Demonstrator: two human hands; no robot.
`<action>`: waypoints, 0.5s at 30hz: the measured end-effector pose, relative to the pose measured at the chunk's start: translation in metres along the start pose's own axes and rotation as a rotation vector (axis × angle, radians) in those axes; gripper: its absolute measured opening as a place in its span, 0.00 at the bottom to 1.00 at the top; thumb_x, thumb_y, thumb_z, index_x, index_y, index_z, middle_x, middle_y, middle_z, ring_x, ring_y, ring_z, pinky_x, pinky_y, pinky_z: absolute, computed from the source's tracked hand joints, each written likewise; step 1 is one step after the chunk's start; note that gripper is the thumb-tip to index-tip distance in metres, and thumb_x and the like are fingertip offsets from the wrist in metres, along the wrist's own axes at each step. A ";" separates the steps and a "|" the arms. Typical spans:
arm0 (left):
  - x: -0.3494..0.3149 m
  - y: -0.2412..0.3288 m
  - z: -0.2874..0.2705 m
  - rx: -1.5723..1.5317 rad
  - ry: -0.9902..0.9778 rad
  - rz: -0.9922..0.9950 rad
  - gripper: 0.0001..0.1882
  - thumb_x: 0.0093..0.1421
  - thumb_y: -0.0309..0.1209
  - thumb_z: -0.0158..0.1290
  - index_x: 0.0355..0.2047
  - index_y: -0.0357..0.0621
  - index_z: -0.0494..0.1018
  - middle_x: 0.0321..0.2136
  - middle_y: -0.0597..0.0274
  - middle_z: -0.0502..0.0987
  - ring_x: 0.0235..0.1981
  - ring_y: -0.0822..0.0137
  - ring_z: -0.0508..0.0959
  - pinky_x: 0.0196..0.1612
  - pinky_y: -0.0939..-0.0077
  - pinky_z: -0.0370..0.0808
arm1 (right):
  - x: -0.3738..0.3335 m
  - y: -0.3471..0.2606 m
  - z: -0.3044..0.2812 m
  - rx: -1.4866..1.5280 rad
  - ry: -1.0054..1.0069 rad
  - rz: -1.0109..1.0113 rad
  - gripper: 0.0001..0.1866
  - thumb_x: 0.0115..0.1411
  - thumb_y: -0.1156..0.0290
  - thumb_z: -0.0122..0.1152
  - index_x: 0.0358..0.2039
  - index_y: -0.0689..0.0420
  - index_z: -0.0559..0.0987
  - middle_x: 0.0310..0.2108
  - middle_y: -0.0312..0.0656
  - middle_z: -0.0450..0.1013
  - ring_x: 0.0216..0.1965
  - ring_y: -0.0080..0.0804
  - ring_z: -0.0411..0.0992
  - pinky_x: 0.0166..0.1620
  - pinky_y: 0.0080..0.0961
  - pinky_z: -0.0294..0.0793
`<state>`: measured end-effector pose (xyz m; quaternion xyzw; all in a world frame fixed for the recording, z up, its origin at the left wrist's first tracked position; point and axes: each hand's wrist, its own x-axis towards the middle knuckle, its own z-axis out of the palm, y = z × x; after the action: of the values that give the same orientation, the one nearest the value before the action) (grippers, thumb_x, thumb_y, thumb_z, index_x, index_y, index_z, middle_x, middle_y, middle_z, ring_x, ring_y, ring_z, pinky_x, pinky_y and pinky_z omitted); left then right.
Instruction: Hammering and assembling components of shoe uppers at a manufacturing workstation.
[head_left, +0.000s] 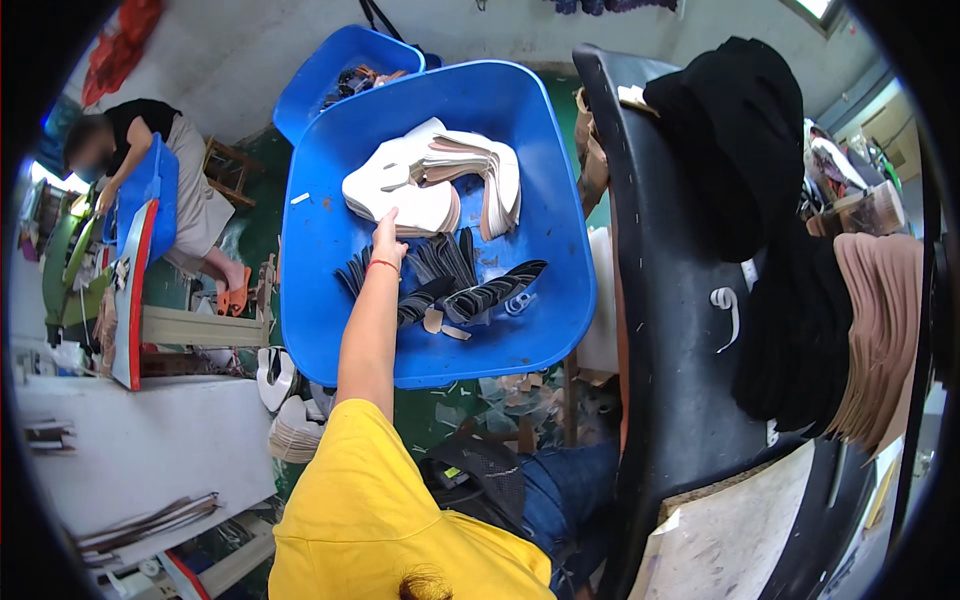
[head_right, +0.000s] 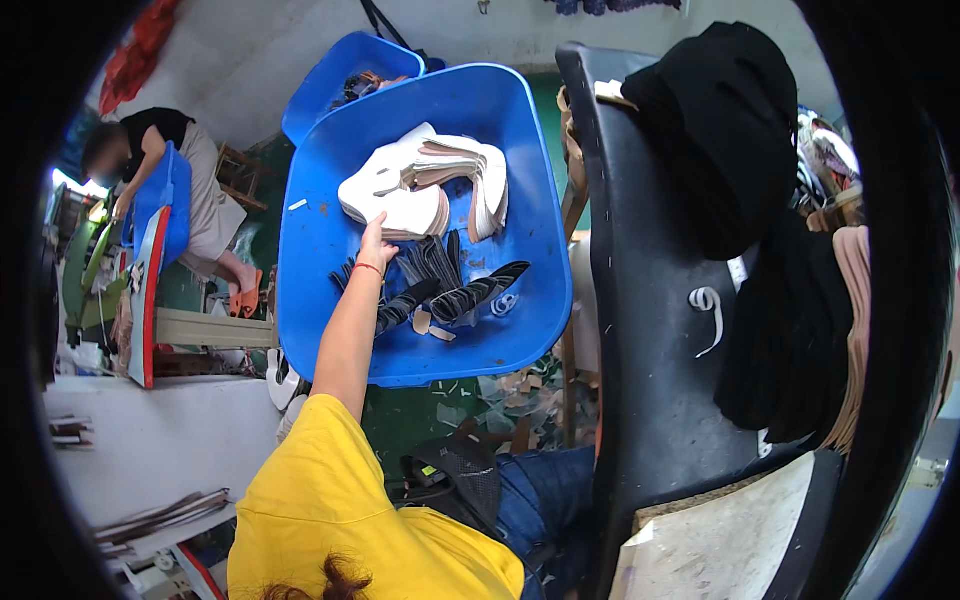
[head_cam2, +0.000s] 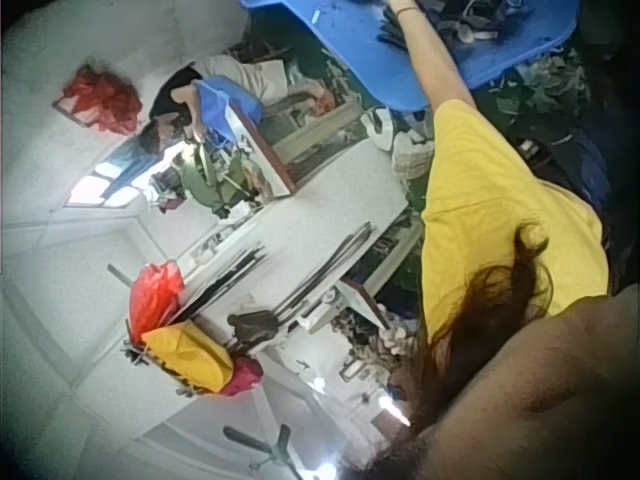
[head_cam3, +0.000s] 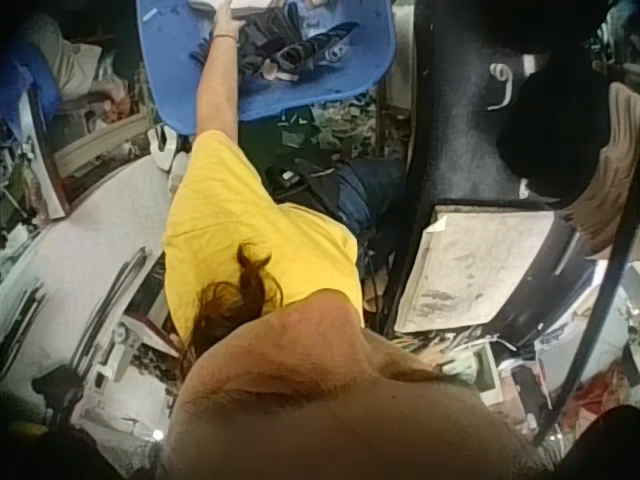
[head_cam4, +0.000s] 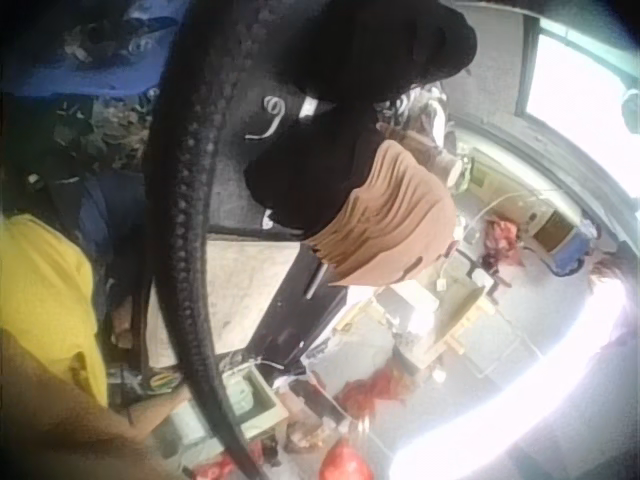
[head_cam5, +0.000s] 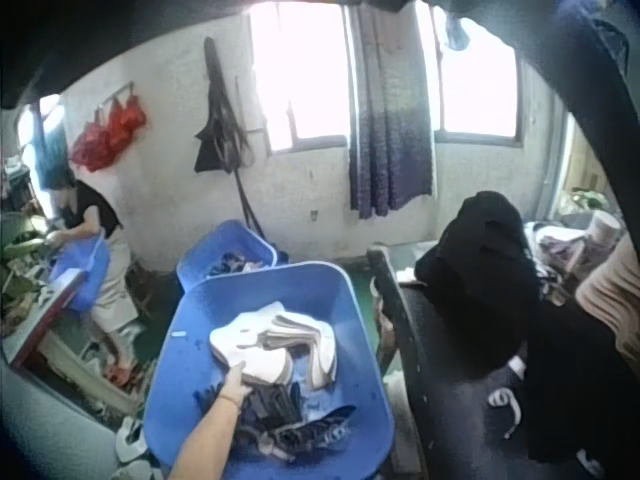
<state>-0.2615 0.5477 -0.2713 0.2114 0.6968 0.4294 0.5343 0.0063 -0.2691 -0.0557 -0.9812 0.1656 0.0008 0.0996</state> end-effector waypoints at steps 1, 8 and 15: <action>0.011 0.003 0.005 -0.061 -0.056 -0.096 0.30 0.50 0.39 0.59 0.51 0.38 0.65 0.49 0.50 0.70 0.48 0.51 0.71 0.51 0.54 0.65 | -0.009 0.008 -0.012 -0.026 0.001 0.022 0.28 0.61 0.49 0.44 0.33 0.67 0.76 0.36 0.53 0.68 0.35 0.44 0.66 0.38 0.33 0.63; 0.033 0.000 0.012 -0.456 -0.167 -0.173 0.24 0.48 0.47 0.61 0.42 0.49 0.72 0.44 0.62 0.74 0.46 0.56 0.72 0.48 0.49 0.65 | -0.051 0.033 -0.072 -0.236 -0.013 0.132 0.30 0.60 0.46 0.44 0.37 0.66 0.76 0.43 0.55 0.67 0.43 0.49 0.64 0.46 0.38 0.61; 0.011 0.032 0.041 -0.484 -0.160 -0.102 0.26 0.50 0.34 0.60 0.47 0.34 0.66 0.42 0.50 0.73 0.40 0.51 0.76 0.43 0.55 0.75 | -0.087 0.092 -0.102 -0.374 -0.060 0.216 0.33 0.59 0.43 0.45 0.41 0.65 0.77 0.51 0.57 0.65 0.51 0.55 0.62 0.54 0.43 0.58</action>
<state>-0.2329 0.5884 -0.2530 0.0753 0.5390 0.5378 0.6438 -0.1088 -0.3456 0.0290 -0.9586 0.2638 0.0716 -0.0800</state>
